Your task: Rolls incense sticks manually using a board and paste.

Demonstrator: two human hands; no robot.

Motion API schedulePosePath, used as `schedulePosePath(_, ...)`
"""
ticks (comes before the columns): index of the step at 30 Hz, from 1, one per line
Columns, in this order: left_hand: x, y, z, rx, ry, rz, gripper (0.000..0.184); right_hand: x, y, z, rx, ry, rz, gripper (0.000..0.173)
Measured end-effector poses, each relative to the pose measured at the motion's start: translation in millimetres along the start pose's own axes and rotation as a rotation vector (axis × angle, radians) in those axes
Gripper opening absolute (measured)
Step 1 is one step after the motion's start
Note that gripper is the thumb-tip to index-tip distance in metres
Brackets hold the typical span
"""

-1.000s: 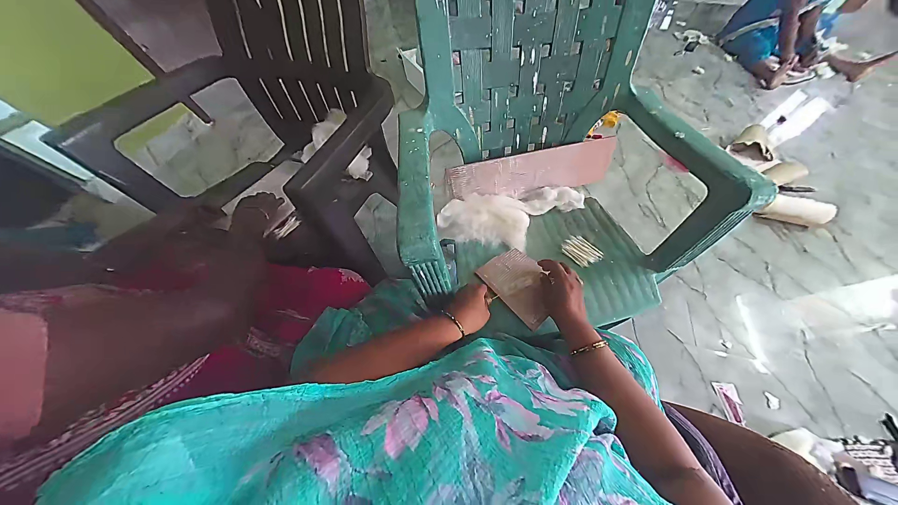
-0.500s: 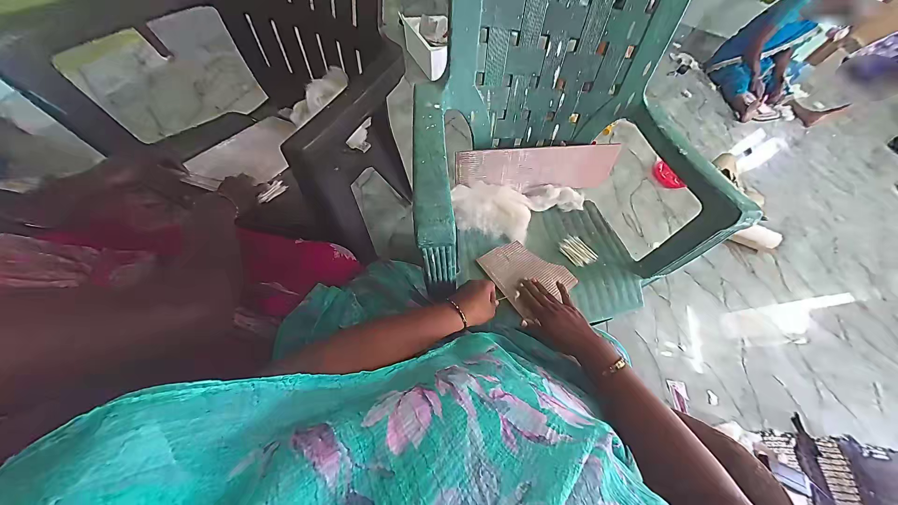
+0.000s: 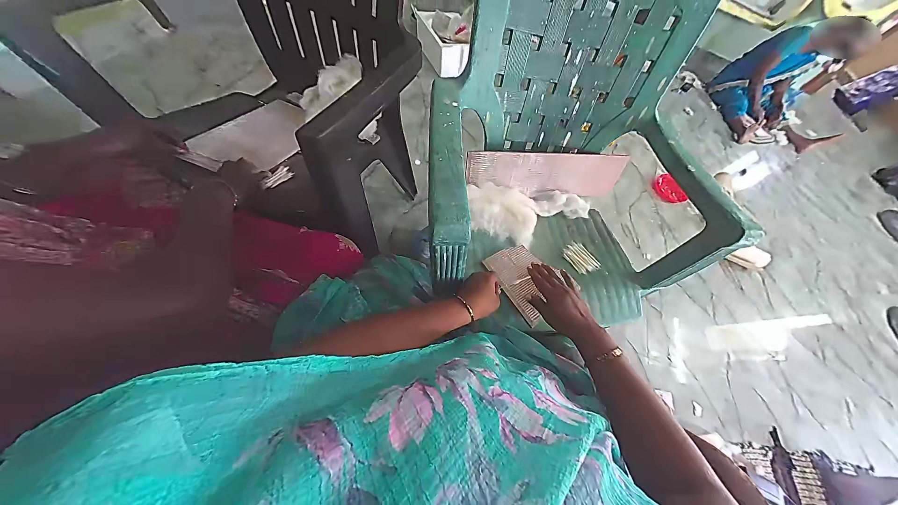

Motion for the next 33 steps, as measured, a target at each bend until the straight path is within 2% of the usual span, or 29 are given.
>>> schedulePosePath(3,-0.8,2.3,0.5,0.015,0.032,-0.009,0.03,8.2,24.8,17.2,0.073,-0.051,-0.042,0.059)
schedulePosePath(6,-0.4,2.0,2.3,0.025,0.033,0.001,0.029,14.7,23.3,25.8,0.153,-0.084,-0.024,0.063)
schedulePosePath(14,-14.9,-10.7,12.8,0.183,0.071,0.159,0.03,9.7,-55.7,24.3,0.306,-0.12,-0.011,0.067)
schedulePosePath(16,-17.3,-12.1,14.3,0.191,0.083,0.188,0.03,6.8,-65.9,14.2,0.229,-0.064,-0.102,0.06)
schedulePosePath(18,-16.6,-11.6,11.5,0.139,0.049,0.18,0.03,-0.6,-68.0,-1.7,0.019,0.034,-0.218,0.051)
schedulePosePath(20,-14.0,-9.2,6.9,0.069,0.01,0.136,0.03,-11.1,-60.0,-13.5,-0.08,0.06,-0.178,0.049)
schedulePosePath(22,-10.5,-4.5,2.0,0.012,-0.003,0.088,0.029,-17.3,-42.0,-18.1,-0.092,0.033,-0.072,0.05)
schedulePosePath(25,-6.7,1.8,-2.8,-0.021,0.017,0.038,0.028,-17.7,-7.8,-9.7,-0.055,0.013,0.012,0.053)
schedulePosePath(29,-3.3,8.2,-1.2,-0.005,0.038,-0.011,0.029,-1.8,26.1,10.2,0.051,-0.047,-0.004,0.058)
schedulePosePath(33,-5.2,3.6,-0.7,0.026,0.054,0.003,0.029,3.2,22.8,21.5,0.148,-0.084,0.018,0.065)
Point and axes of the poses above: each hand's wrist, its own y-axis towards the middle knuckle, its own z-axis out of the palm, x = y × z, the point moved 6 cm from there along y, towards the middle knuckle, and after that the axes turned 14 degrees about y, right-handed, at the moved point
